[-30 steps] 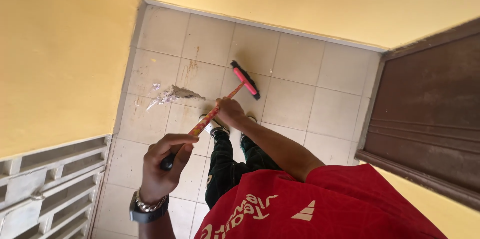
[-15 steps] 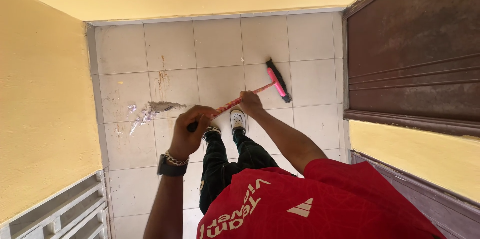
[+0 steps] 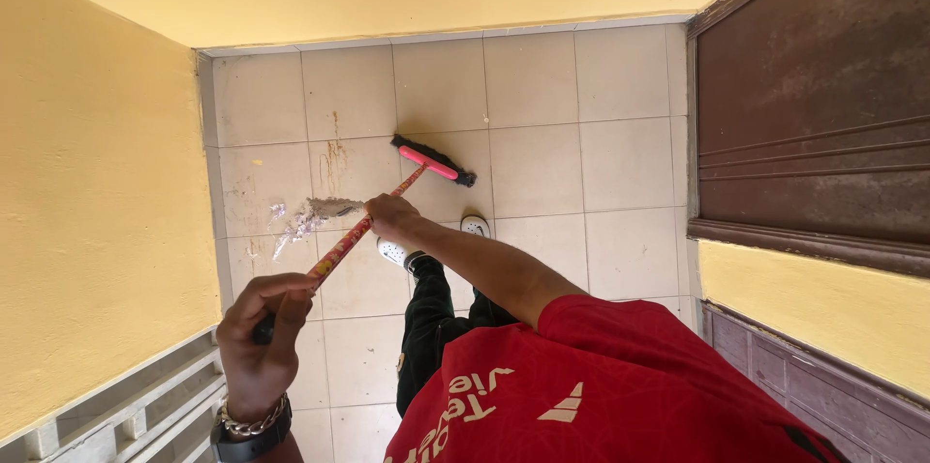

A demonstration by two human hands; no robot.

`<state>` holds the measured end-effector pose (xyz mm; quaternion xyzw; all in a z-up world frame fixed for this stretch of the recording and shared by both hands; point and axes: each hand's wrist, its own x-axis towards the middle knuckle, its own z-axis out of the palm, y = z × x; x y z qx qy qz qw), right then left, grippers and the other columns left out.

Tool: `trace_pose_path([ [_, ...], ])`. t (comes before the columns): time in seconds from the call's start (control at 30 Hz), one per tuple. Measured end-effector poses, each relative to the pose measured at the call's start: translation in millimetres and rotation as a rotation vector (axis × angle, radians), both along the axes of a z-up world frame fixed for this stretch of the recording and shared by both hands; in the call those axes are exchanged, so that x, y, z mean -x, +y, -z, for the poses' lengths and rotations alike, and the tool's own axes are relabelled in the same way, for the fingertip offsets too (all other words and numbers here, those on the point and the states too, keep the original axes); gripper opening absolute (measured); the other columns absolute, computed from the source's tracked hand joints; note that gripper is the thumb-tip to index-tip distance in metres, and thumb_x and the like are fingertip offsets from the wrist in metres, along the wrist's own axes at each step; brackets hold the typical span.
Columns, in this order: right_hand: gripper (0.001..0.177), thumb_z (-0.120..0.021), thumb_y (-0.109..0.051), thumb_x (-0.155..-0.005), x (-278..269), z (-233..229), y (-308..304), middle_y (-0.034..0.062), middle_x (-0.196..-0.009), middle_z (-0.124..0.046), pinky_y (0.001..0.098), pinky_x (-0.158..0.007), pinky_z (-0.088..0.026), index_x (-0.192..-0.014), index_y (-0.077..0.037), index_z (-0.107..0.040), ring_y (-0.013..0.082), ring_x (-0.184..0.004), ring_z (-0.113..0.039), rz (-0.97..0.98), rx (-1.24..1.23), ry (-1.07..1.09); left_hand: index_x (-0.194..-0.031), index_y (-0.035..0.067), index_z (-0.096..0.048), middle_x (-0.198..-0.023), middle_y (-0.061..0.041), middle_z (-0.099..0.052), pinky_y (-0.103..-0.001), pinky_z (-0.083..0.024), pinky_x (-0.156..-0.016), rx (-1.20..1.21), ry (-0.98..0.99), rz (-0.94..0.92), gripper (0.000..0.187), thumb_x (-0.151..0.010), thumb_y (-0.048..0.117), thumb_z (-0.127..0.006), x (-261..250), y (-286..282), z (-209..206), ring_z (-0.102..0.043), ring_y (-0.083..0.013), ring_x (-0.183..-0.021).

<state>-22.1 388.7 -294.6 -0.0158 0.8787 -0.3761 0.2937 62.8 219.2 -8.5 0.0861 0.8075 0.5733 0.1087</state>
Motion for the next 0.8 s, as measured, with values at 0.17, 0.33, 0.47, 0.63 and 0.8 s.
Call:
trace_pose_path([
  [0.17, 0.011, -0.066, -0.011, -0.088, -8.5, -15.4, 33.1, 0.0194, -0.097, -0.072, 0.0479, -0.085, -0.057, -0.093, -0.003, -0.072, 0.037, -0.092, -0.072, 0.11, 0.034, 0.192, -0.109, 0.001, -0.07, -0.079, -0.004, -0.065, -0.02, -0.032, -0.055, -0.053, 0.015, 0.182, 0.015, -0.096, -0.005, -0.064, -0.3, 32.8, -26.1, -0.045, -0.0004, -0.06],
  [0.33, 0.013, -0.065, -0.015, -0.092, -22.3, -18.2, 105.3, 0.0185, -0.099, -0.067, 0.0488, -0.085, -0.056, -0.088, -0.003, -0.067, 0.0374, -0.09, -0.07, 0.323, -0.037, 0.239, -0.11, 0.003, -0.069, -0.086, -0.004, -0.07, -0.021, -0.036, -0.055, -0.132, 0.083, 0.385, 0.017, -0.095, -0.004, -0.065, 22.1, 71.0, -14.6, -0.047, -0.0003, -0.061],
  [0.47, 0.006, -0.065, -0.011, -0.089, -40.5, 26.1, 186.9, 0.0188, -0.1, -0.066, 0.0509, -0.082, -0.054, -0.091, -0.005, -0.066, 0.04, -0.094, -0.067, 0.592, -0.106, 0.35, -0.111, 0.003, -0.07, -0.086, -0.003, -0.073, -0.023, -0.038, -0.053, -0.119, 0.05, 0.517, 0.014, -0.099, 0.002, -0.062, 47.1, 118.3, 31.1, -0.048, -0.0032, -0.059],
  [0.63, 0.008, -0.07, -0.011, -0.087, -69.0, 84.3, 298.8, 0.0149, -0.098, -0.071, 0.0478, -0.083, -0.056, -0.094, -0.008, -0.069, 0.0369, -0.097, -0.069, 0.814, -0.223, 0.453, -0.113, 0.008, -0.072, -0.074, 0.0, -0.068, -0.025, -0.037, -0.052, -0.111, 0.007, 0.662, 0.016, -0.103, 0.01, -0.06, 67.8, 210.4, 82.1, -0.048, -0.0052, -0.057],
  [0.8, 0.013, -0.072, -0.01, -0.084, -92.0, 123.9, 384.3, 0.0176, -0.097, -0.071, 0.0473, -0.078, -0.056, -0.096, -0.005, -0.069, 0.0372, -0.092, -0.07, 0.913, -0.356, 0.342, -0.119, 0.007, -0.068, -0.081, -0.001, -0.066, -0.026, -0.049, -0.064, -0.292, 0.056, 0.665, 0.016, -0.11, 0.013, -0.057, 66.0, 285.6, 142.5, -0.059, -0.0073, -0.071],
])
